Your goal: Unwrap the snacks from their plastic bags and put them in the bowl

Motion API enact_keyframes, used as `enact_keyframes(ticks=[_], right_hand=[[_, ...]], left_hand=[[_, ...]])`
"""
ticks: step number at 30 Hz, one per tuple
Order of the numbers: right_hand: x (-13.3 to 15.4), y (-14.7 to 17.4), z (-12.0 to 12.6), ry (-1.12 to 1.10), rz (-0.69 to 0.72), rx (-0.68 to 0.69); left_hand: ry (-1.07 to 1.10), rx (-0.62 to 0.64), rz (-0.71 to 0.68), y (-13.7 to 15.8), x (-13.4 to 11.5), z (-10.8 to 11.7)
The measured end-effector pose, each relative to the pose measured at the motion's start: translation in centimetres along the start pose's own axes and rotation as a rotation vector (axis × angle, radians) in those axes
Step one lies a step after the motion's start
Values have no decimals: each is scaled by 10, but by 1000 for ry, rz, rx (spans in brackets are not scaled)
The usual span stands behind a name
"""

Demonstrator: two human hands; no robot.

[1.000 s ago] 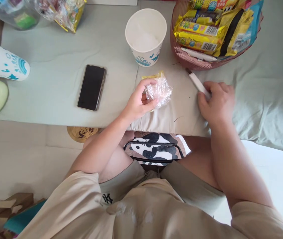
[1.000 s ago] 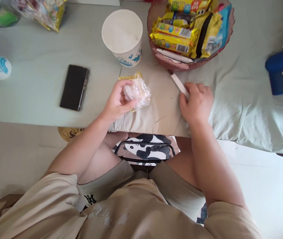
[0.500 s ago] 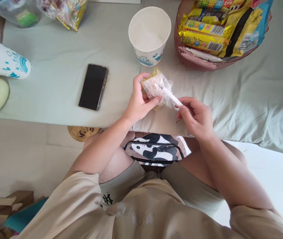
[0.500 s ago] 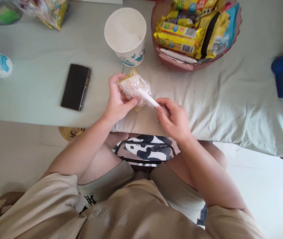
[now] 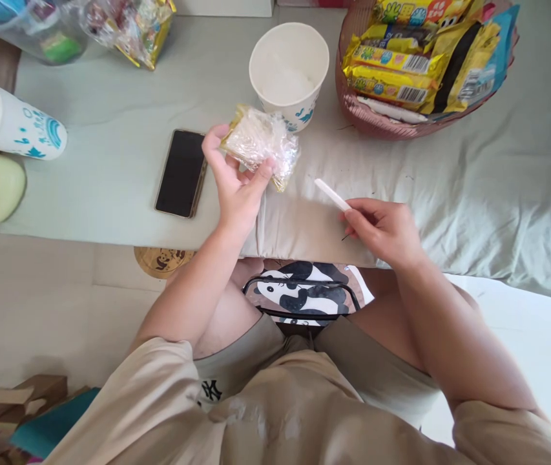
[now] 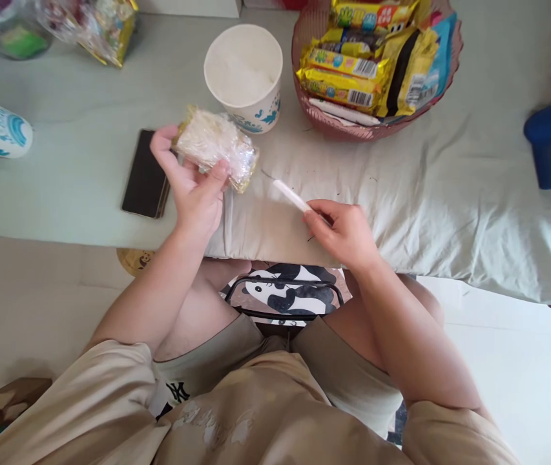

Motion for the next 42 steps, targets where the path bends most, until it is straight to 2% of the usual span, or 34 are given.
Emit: enact_keyframes(ticks=[2,5,7,9,11,13,15,17,19,22,25,33,38,42], right_hand=[[-3,-3,14,59,8,-97],[-5,-9,37,228,118,-280],[-8,-13,45,346,182,-342],[-15,-16,49,437,181,-372],[-19,-17,52,490,158,-411],[-17,-16,52,491,178,-435],[-10,-15,46,455,231,-405],[-1,-16,33,402,286,-321],[6,-17,17,337,343,-216],[13,-19,-3,241,414,-88],[15,-21,-12,178,421,-45],[15,-23,-11,223,355,-91],[14,-21,2,160,409,-245],[8,-18,19,47,353,-343]], left_hand=[[4,17,-14,0,1,0],[11,84,-75,11,-5,-11],[0,166,-132,22,-15,-24],[-20,235,-195,31,-27,-32],[-54,238,-243,33,-36,-30],[-98,171,-263,27,-39,-20],[-114,129,-265,18,-38,-11],[-115,169,-247,12,-33,-9],[-135,226,-188,10,-25,-11],[-123,235,-60,11,-14,-12],[-19,236,1,14,-8,-13],[108,244,16,13,1,-15],[39,175,29,8,1,-8],[7,128,53,3,0,0]])
Point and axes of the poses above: each hand's wrist, its own y-axis away from the middle knuckle, its own z-axis out of the back of the hand, x = y × z, the point moved 7 cm from there along -y, towards the middle knuckle, and after that the axes turned 14 degrees about -y, right-handed, at the moved point
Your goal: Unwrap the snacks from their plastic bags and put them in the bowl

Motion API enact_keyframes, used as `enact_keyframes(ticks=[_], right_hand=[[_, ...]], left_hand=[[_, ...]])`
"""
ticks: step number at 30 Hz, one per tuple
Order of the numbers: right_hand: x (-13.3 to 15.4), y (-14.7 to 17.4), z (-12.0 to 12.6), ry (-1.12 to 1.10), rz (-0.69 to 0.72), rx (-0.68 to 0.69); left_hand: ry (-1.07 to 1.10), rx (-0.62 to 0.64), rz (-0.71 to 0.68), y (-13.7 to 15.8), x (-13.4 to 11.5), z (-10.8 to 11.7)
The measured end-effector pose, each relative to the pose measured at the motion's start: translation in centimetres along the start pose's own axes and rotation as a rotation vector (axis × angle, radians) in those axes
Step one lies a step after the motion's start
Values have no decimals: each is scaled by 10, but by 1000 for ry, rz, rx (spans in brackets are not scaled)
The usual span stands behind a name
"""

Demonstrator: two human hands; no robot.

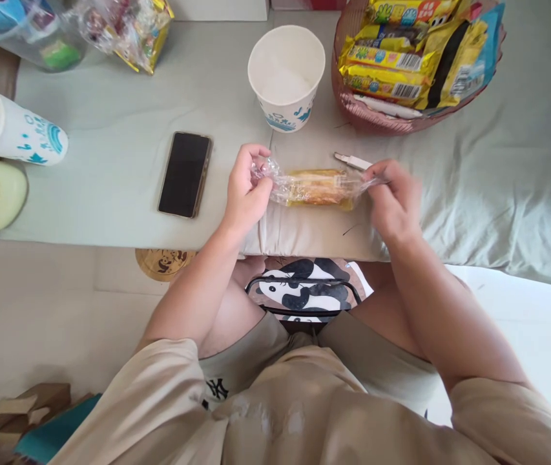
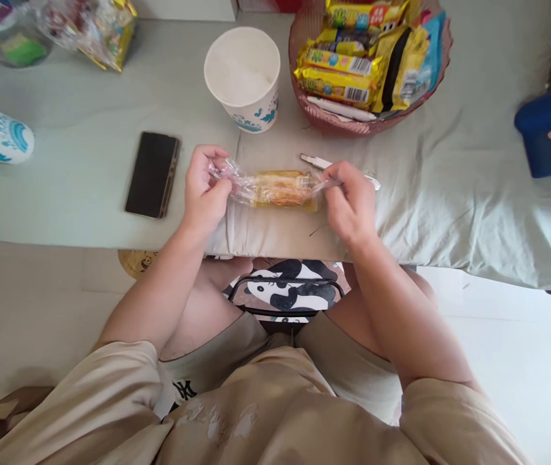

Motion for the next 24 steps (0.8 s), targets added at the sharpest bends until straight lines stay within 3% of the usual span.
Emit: enact_keyframes(ticks=[3,7,10,13,16,19,24], right_hand=[[0,0,6,-6,-22,-7],[-7,-3,7,167,-79,39],[-15,-6,19,239,-109,-42],[-11,-8,30,272,-28,-116],[-3,-6,21,294,75,-12],[-6,-4,6,349,73,125],[4,-5,5,411,132,79]], left_hand=[[-38,8,-13,0,-3,3],[-96,29,-51,-1,-6,3],[-144,16,-29,-4,-2,6],[-197,-40,0,-8,4,15],[-273,-48,-29,-8,2,20],[-368,41,-94,-6,-8,16],[-426,43,-188,-2,-23,21]])
Point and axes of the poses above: each hand's wrist, its own y-axis away from the middle knuckle, its own z-axis out of the back of the hand, x = y × z, the point moved 7 cm from there along -y, towards the middle knuckle, and after that the axes turned 14 degrees about -y, right-handed, at the moved point
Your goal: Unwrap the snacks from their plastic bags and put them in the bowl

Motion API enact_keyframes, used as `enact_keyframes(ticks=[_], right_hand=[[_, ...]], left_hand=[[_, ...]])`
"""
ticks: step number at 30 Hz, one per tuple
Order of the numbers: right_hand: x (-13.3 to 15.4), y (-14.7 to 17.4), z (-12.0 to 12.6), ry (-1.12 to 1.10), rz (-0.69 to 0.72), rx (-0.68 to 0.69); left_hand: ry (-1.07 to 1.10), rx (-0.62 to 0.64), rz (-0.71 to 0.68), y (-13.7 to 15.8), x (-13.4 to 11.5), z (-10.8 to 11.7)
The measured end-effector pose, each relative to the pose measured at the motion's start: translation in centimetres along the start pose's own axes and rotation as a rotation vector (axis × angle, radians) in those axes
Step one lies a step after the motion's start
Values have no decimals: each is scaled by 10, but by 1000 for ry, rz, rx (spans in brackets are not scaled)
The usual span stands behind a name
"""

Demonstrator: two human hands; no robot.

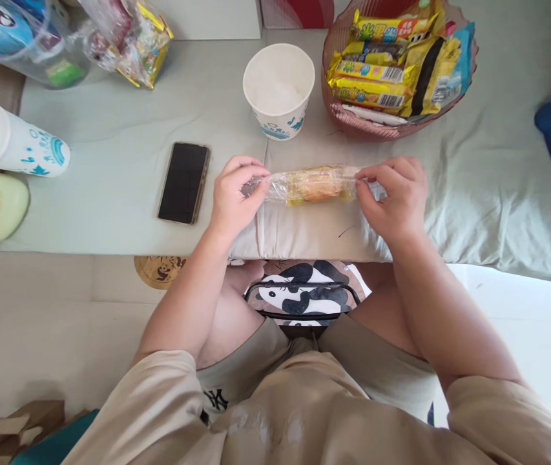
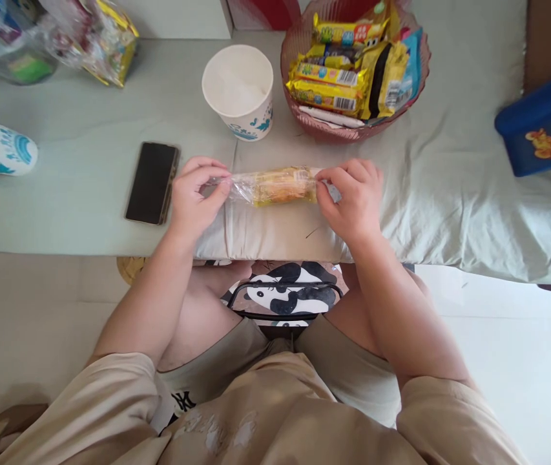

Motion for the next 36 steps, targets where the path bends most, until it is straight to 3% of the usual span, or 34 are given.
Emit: enact_keyframes(ticks=[4,7,10,13,16,19,21,25,27,36], right_hand=[[20,4,14,-34,107,-40],[29,13,11,-85,119,111],[29,25,-1,-72,53,329],[19,30,-7,93,-81,390],[11,28,-5,145,-184,309],[12,24,-6,67,-172,251],[15,23,-7,31,-146,237],[18,22,-11,25,-122,225],[22,22,-13,28,-100,230],[31,22,-28,19,-3,361]], left_hand=[[-3,-136,-76,3,-5,21],[14,-162,-100,9,-9,34],[84,25,-153,15,-17,29],[126,206,-194,21,-25,20],[40,42,-117,17,-19,30],[-39,-98,-26,11,-13,37],[-56,-26,-30,7,-14,27],[-58,281,-91,5,-23,-8],[-56,371,-104,6,-27,-20],[105,387,0,1,-27,-28]])
Point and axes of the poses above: each hand's wrist, its own y-axis away from the middle knuckle, its own z-axis out of the back of the hand, x = y × z, the point moved 7 cm from there along -y, towards the middle knuckle, and after that the axes turned 14 degrees about -y, right-handed, at the moved point
